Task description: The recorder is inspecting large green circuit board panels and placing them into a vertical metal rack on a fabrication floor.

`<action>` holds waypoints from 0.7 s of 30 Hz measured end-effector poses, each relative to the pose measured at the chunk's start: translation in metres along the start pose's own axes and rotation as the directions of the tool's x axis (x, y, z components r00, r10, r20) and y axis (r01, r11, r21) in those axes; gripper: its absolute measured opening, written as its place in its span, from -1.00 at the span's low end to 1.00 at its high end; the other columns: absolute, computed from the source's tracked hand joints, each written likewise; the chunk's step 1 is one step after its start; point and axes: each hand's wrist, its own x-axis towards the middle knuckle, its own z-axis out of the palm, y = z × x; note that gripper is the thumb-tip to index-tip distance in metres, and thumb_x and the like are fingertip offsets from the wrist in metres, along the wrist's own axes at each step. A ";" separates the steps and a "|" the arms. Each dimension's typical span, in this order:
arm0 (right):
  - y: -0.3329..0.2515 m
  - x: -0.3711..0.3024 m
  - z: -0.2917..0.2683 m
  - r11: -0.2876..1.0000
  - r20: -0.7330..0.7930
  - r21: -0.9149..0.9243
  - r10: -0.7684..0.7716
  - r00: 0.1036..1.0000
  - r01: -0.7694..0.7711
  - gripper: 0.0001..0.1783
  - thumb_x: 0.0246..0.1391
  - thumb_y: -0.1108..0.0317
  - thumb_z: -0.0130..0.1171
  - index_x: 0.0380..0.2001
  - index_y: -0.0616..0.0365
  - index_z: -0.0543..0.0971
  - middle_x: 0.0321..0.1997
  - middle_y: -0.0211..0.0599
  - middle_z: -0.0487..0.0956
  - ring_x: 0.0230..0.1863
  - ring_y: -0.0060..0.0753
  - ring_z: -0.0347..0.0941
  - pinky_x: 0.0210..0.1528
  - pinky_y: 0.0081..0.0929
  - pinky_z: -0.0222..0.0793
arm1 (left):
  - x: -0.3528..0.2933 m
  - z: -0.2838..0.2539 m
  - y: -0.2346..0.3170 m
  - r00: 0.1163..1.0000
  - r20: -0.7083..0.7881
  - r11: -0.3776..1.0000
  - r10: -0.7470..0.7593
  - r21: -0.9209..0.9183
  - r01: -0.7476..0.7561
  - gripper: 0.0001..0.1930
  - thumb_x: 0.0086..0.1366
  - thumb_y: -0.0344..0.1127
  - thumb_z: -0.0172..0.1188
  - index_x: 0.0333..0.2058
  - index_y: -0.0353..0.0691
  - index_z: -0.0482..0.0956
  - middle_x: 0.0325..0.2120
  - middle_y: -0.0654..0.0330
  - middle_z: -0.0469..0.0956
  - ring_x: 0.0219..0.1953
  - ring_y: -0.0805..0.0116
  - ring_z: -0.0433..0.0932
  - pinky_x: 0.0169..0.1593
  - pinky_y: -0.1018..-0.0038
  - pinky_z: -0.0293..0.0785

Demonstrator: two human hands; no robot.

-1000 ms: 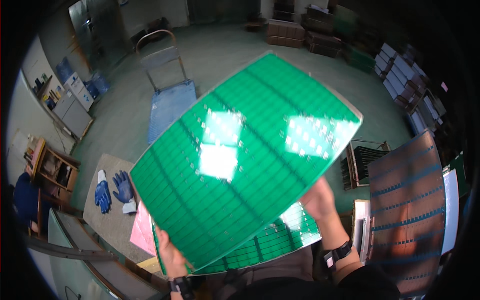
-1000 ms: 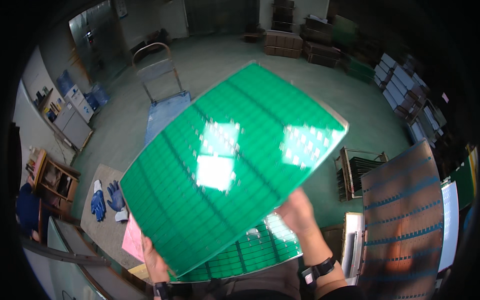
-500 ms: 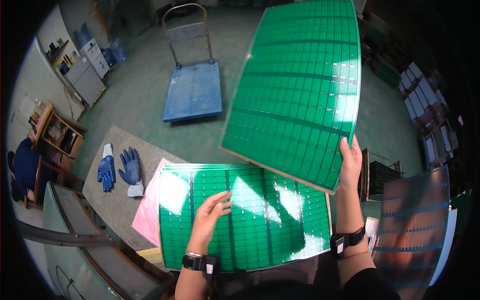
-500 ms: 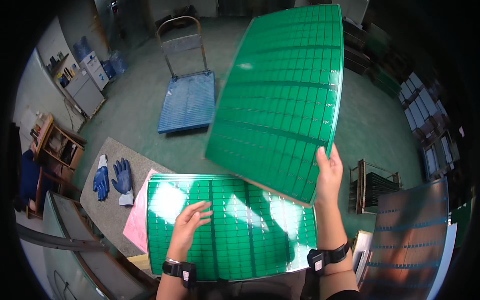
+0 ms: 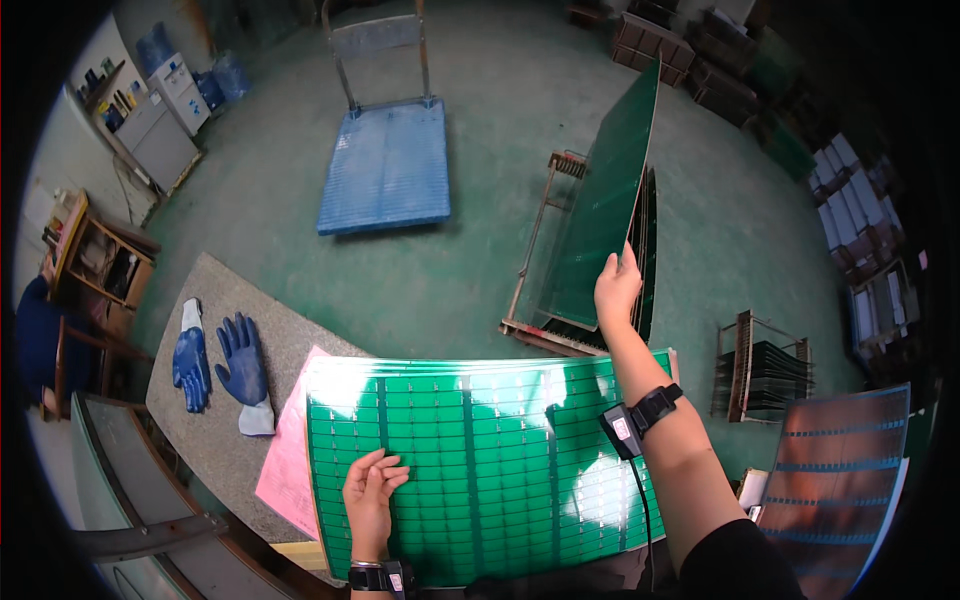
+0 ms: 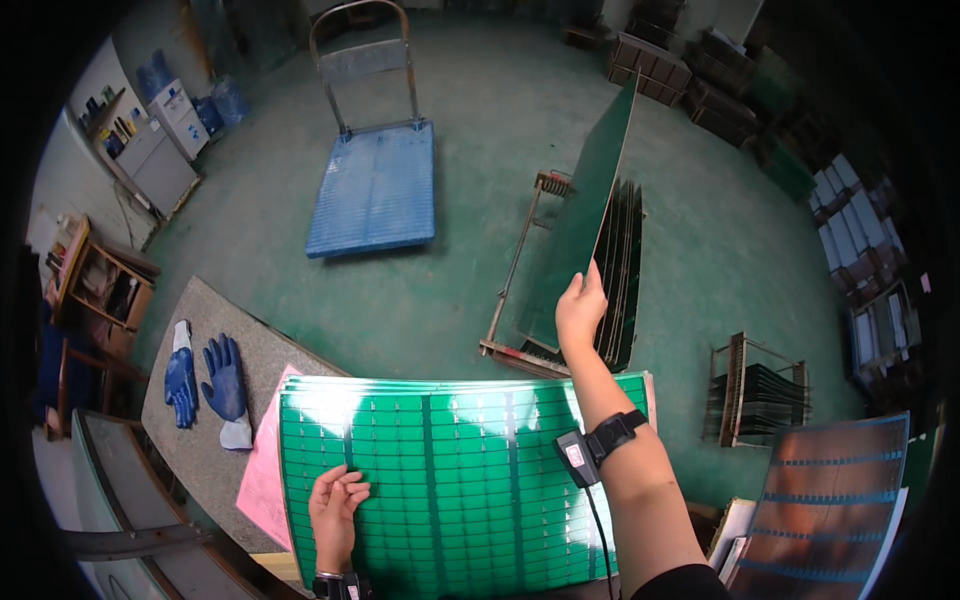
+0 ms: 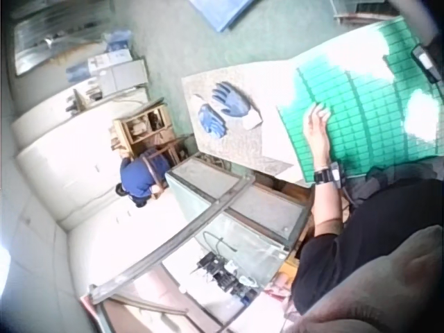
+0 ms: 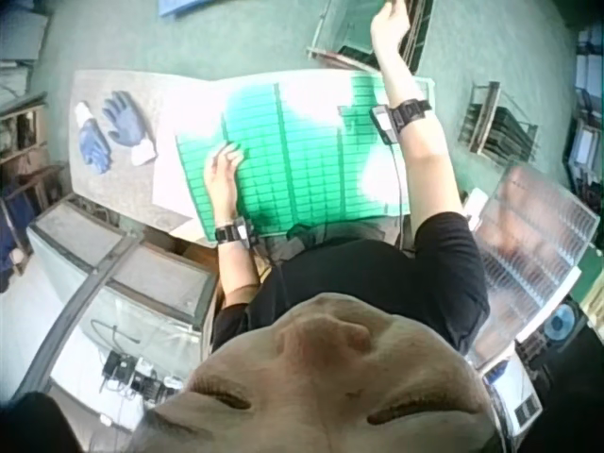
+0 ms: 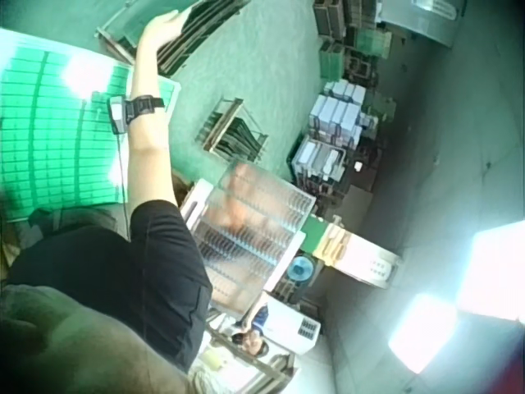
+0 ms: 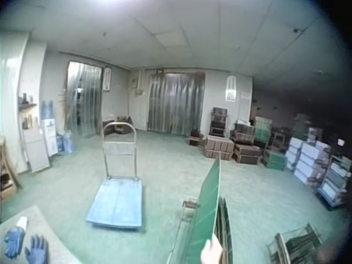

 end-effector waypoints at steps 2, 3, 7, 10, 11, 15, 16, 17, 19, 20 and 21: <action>0.012 -0.007 0.009 0.996 0.017 -0.083 0.036 0.999 -0.034 -0.59 0.10 0.56 -0.10 0.06 0.26 0.37 -0.15 0.07 0.55 -0.13 -0.08 0.52 -0.12 -0.41 0.38 | 0.001 0.001 0.002 1.000 -0.010 1.000 -0.011 -0.003 0.011 -0.75 0.35 -0.37 -0.07 -0.07 -0.38 0.34 -0.24 0.00 0.49 -0.28 0.33 0.54 -0.18 0.50 0.53; 0.017 -0.009 0.011 0.986 0.027 -0.130 0.110 0.994 -0.106 -0.59 0.10 0.57 -0.10 0.06 0.26 0.37 -0.15 0.07 0.55 -0.13 -0.08 0.52 -0.12 -0.41 0.38 | 0.001 0.002 0.003 1.000 -0.016 1.000 -0.013 0.002 0.013 -0.75 0.35 -0.37 -0.07 -0.07 -0.38 0.34 -0.24 0.00 0.49 -0.28 0.34 0.54 -0.18 0.50 0.53; 0.033 -0.002 0.012 0.998 0.088 -0.034 0.051 0.995 -0.048 -0.56 0.07 0.59 -0.09 0.07 0.24 0.37 -0.14 0.05 0.55 -0.11 -0.06 0.51 -0.09 -0.39 0.37 | 0.002 0.004 0.004 0.999 -0.042 1.000 -0.007 0.020 0.008 -0.75 0.35 -0.36 -0.07 -0.08 -0.37 0.35 -0.25 0.01 0.49 -0.31 0.34 0.54 -0.19 0.51 0.52; 0.046 0.012 0.018 0.999 0.063 0.051 0.015 0.998 -0.019 -0.54 0.05 0.62 -0.09 0.07 0.23 0.37 -0.10 0.03 0.54 -0.07 -0.12 0.50 -0.06 -0.41 0.36 | 0.002 0.004 0.004 0.998 -0.059 1.000 -0.006 0.012 0.006 -0.75 0.35 -0.36 -0.07 -0.08 -0.38 0.35 -0.28 0.01 0.50 -0.35 0.35 0.53 -0.22 0.50 0.52; 0.051 0.018 0.021 0.996 0.065 0.085 -0.020 0.998 0.015 -0.54 0.05 0.62 -0.09 0.07 0.24 0.37 -0.09 0.02 0.54 -0.06 -0.13 0.50 -0.05 -0.42 0.35 | 0.002 0.004 0.003 0.998 -0.064 1.000 -0.008 0.011 0.009 -0.75 0.35 -0.36 -0.07 -0.08 -0.38 0.35 -0.28 0.01 0.50 -0.35 0.35 0.53 -0.23 0.50 0.52; 0.068 0.049 0.030 0.990 0.100 -0.009 0.139 0.985 -0.139 -0.52 0.03 0.63 -0.08 0.08 0.22 0.37 -0.09 0.00 0.54 -0.06 -0.17 0.50 -0.04 -0.43 0.35 | 0.002 0.002 0.002 0.998 -0.069 1.000 0.001 0.006 0.000 -0.76 0.36 -0.38 -0.12 -0.09 -0.40 0.35 -0.28 -0.04 0.50 -0.33 0.25 0.56 -0.22 0.45 0.54; 0.071 0.054 0.032 0.986 0.102 -0.015 0.167 0.981 -0.166 -0.52 0.03 0.63 -0.07 0.08 0.21 0.37 -0.09 -0.01 0.54 -0.07 -0.17 0.50 -0.04 -0.43 0.35 | 0.002 0.001 0.002 0.998 -0.070 1.000 -0.001 0.007 0.002 -0.76 0.36 -0.37 -0.12 -0.09 -0.40 0.35 -0.28 -0.04 0.50 -0.33 0.25 0.56 -0.23 0.45 0.54; 0.074 0.058 0.034 0.981 0.098 -0.014 0.193 0.976 -0.193 -0.51 0.02 0.63 -0.07 0.08 0.21 0.37 -0.09 -0.01 0.54 -0.07 -0.18 0.50 -0.04 -0.43 0.35 | 0.002 0.000 0.001 0.998 -0.068 1.000 0.001 0.008 -0.001 -0.76 0.36 -0.37 -0.11 -0.09 -0.40 0.35 -0.28 -0.04 0.50 -0.33 0.26 0.56 -0.23 0.45 0.54; 0.077 0.062 0.040 0.979 0.100 -0.028 0.203 0.974 -0.201 -0.52 0.02 0.63 -0.07 0.08 0.20 0.38 -0.09 -0.02 0.55 -0.08 -0.17 0.51 -0.05 -0.43 0.36 | 0.003 -0.001 0.000 0.998 -0.064 1.000 0.004 0.008 -0.004 -0.75 0.36 -0.36 -0.10 -0.08 -0.40 0.35 -0.28 -0.05 0.50 -0.33 0.25 0.56 -0.23 0.44 0.54; 0.079 0.063 0.042 0.978 0.099 -0.031 0.208 0.973 -0.206 -0.52 0.02 0.63 -0.07 0.08 0.19 0.38 -0.10 -0.03 0.55 -0.08 -0.16 0.51 -0.05 -0.43 0.36 | 0.003 -0.001 0.000 0.998 -0.062 1.000 0.005 0.007 -0.004 -0.75 0.36 -0.35 -0.10 -0.08 -0.40 0.35 -0.28 -0.05 0.50 -0.33 0.25 0.56 -0.23 0.44 0.54; 0.080 0.063 0.045 0.978 0.108 -0.055 0.207 0.972 -0.202 -0.52 0.02 0.63 -0.07 0.07 0.18 0.39 -0.10 -0.02 0.55 -0.08 -0.14 0.50 -0.05 -0.41 0.36 | 0.003 -0.001 0.000 0.998 -0.059 1.000 0.008 0.008 -0.007 -0.74 0.36 -0.35 -0.09 -0.08 -0.40 0.35 -0.28 -0.05 0.50 -0.33 0.25 0.56 -0.24 0.44 0.54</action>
